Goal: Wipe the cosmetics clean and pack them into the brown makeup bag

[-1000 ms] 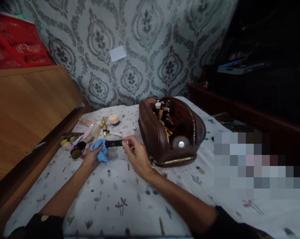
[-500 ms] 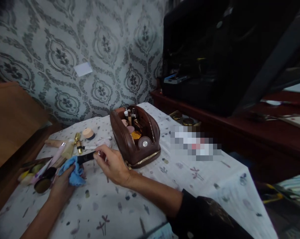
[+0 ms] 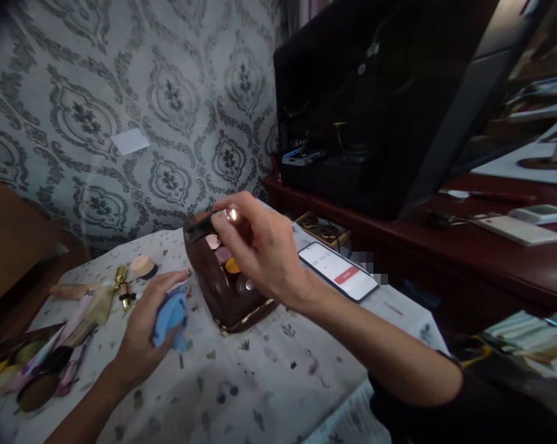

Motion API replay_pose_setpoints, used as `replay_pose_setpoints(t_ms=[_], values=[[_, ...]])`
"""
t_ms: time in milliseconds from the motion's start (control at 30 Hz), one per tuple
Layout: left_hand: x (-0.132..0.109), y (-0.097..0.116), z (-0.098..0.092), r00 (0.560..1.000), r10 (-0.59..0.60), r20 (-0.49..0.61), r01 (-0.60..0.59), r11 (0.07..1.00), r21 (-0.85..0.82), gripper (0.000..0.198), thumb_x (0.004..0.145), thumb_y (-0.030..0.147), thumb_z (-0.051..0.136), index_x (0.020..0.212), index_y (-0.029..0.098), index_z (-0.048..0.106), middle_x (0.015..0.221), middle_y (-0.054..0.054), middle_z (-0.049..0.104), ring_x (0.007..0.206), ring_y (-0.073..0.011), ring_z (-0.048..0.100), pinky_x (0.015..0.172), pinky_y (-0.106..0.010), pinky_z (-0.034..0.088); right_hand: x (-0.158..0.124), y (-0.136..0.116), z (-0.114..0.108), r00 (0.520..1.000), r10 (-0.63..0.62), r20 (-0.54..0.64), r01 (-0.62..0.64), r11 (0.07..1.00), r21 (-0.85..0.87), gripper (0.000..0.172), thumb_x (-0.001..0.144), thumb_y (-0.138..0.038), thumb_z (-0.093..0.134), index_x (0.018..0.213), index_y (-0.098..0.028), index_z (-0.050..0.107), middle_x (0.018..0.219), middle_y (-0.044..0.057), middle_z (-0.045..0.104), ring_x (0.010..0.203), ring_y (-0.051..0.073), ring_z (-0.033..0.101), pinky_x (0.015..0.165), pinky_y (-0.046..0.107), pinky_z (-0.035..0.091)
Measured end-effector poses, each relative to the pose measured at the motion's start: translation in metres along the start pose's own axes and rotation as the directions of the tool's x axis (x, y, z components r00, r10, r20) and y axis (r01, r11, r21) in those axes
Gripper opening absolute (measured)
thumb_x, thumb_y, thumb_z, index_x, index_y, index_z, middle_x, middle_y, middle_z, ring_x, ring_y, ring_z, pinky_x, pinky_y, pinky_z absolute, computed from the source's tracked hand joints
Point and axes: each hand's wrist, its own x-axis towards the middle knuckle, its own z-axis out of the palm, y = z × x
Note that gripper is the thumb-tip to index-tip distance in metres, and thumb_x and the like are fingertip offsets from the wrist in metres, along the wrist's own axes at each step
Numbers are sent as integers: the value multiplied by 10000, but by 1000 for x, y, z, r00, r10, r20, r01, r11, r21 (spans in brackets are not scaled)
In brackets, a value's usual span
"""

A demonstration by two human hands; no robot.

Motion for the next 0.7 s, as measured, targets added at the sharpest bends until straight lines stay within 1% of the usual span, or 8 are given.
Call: replay_pose_setpoints(t_ms=[67,100,167,233,300,400,533,700], values=[[12,8,10,971,213,111,-232,951,204,699,787,37,467,1464,212,441,1450,-144,511,1375,-302,451,1099,-446,435,13,15,-5,997,-27,77,34,995,-90,221,975,-368,493,1035,-213,639,782,0,644,676,144,591,633,251,445],[16,10,14,944,278,178,-319,908,273,730,773,7,447,1477,196,423,1483,-150,483,1418,-307,398,1110,-457,427,18,22,-5,988,-40,148,59,990,-130,210,973,-341,493,1035,-198,634,791,6,652,687,146,594,640,250,433],[20,12,22,900,330,283,-418,838,352,745,756,-26,418,1476,167,420,1515,-154,457,1469,-318,318,1081,-462,463,28,36,-2,952,-43,302,114,968,-222,186,970,-287,499,1033,-170,629,819,24,673,702,152,599,646,251,399],[21,11,27,891,322,321,-434,812,390,743,756,-42,393,1469,164,427,1521,-151,457,1486,-319,291,997,-430,531,36,46,3,906,-16,424,171,928,-331,187,978,-271,496,1043,-151,624,858,49,696,736,169,614,649,258,366],[19,10,29,901,308,306,-416,814,406,733,768,-51,372,1463,170,434,1520,-150,460,1492,-319,282,944,-408,564,41,51,9,860,35,509,217,878,-426,206,997,-284,475,1058,-148,619,898,70,714,781,189,631,649,265,339],[16,9,30,905,323,278,-414,821,394,671,823,-28,371,1464,160,437,1501,-169,476,1491,-330,287,994,-458,542,46,52,17,795,94,600,275,825,-494,206,1017,-274,452,1078,-154,608,979,82,729,845,200,652,650,270,325],[13,9,31,910,316,267,-400,837,374,653,866,-9,364,1491,175,409,1510,-168,466,1492,-342,284,1053,-510,498,48,52,27,746,103,658,343,788,-512,194,1017,-259,467,1110,-159,605,1062,85,732,912,212,676,653,270,358],[11,8,32,917,303,261,-381,860,340,648,878,33,421,1509,177,384,1513,-177,459,1489,-353,289,1055,-518,497,53,55,36,696,86,713,447,725,-524,163,974,-233,541,1035,-156,671,1077,104,740,980,258,691,685,290,425]])
